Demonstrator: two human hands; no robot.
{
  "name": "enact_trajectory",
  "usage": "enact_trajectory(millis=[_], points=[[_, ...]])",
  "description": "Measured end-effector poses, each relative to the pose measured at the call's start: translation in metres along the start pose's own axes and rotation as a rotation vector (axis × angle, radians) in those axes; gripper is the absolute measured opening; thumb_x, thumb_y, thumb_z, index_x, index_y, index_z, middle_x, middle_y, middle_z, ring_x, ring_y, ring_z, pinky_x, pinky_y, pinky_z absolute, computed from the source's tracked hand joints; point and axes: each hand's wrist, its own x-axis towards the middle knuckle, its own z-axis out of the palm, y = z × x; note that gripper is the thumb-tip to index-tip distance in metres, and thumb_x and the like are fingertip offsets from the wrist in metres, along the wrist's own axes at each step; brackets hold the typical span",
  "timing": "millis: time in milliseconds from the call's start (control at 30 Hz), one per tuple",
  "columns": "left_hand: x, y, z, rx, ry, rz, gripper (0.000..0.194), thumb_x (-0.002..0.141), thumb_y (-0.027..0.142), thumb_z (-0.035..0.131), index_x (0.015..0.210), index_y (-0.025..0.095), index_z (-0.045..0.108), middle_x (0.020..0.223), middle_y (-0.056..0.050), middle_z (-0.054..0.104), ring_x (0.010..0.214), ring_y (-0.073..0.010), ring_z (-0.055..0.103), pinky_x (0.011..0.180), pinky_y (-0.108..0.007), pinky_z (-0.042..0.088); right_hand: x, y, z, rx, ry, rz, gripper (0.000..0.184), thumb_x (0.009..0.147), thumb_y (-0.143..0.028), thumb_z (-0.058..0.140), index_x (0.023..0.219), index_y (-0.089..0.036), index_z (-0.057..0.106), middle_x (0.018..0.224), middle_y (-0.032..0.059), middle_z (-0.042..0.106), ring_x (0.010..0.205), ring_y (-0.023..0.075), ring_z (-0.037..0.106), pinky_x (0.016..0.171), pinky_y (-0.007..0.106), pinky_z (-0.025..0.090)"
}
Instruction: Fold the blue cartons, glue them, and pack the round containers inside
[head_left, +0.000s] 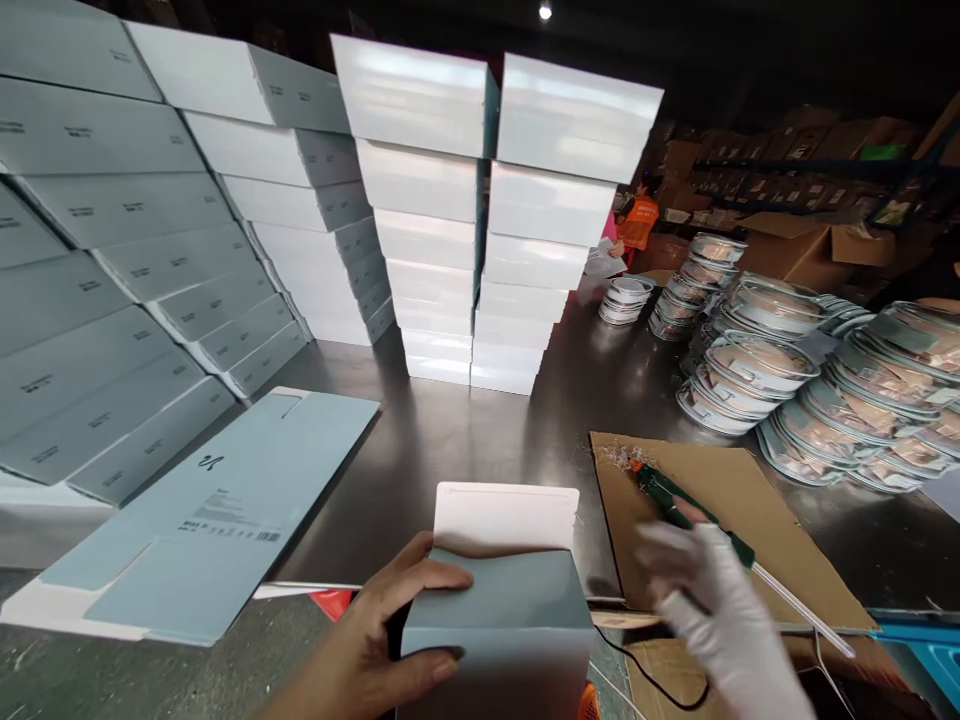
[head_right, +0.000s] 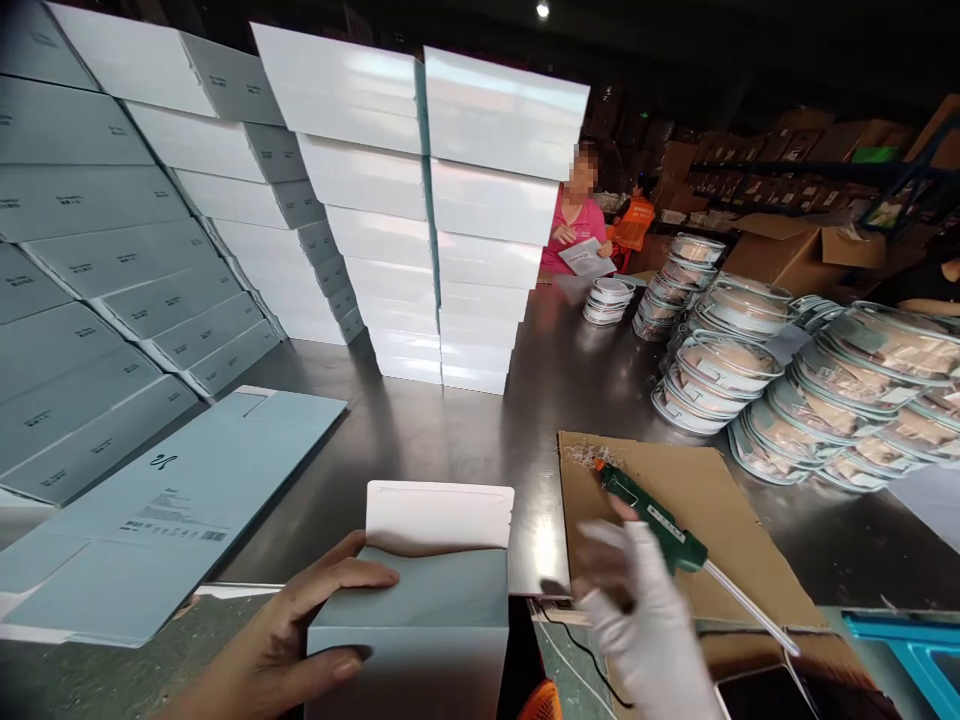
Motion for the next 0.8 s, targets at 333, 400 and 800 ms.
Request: enact_trajectory(millis=[333, 400, 800], points=[[-0.004, 0.005, 0.037, -0.474, 0.337, 0.201, 0.040, 0.092, 0.045, 0.075, 0.124, 0.041, 0.052, 0.122, -0.003, 0.061, 0.121, -0.0280, 0.067, 0.099, -0.040, 0.057, -0.009, 0.000, 0.076, 0.081, -0.492, -0.493, 0.067, 0.082, -0.035, 0.082, 0.144, -0.040, 0.058, 0.125, 0.0084, 0.066, 0.113, 0.0279, 0.069, 0.094, 0.035, 0.057], [-0.002, 0.006, 0.031, -0.336, 0.222, 0.243, 0.032, 0.096, 0.045, 0.069, 0.126, 0.038, 0.060, 0.117, -0.006, 0.058, 0.122, -0.0291, 0.064, 0.101, -0.043, 0.056, -0.008, -0.006, 0.071, -0.066, -0.517, -0.660, 0.063, 0.083, -0.022, 0.078, 0.141, -0.043, 0.061, 0.126, 0.0068, 0.064, 0.113, 0.0261, 0.069, 0.095, 0.033, 0.057], [0.007, -0.003, -0.017, -0.204, 0.694, -0.112, 0.039, 0.092, 0.062, 0.064, 0.111, 0.029, 0.072, 0.112, -0.003, 0.071, 0.093, -0.0250, 0.073, 0.075, -0.030, 0.063, 0.005, -0.008, 0.054, 0.199, -0.355, -0.205, 0.064, 0.081, -0.050, 0.081, 0.141, -0.037, 0.062, 0.126, 0.0108, 0.074, 0.105, 0.0307, 0.075, 0.084, 0.045, 0.064]])
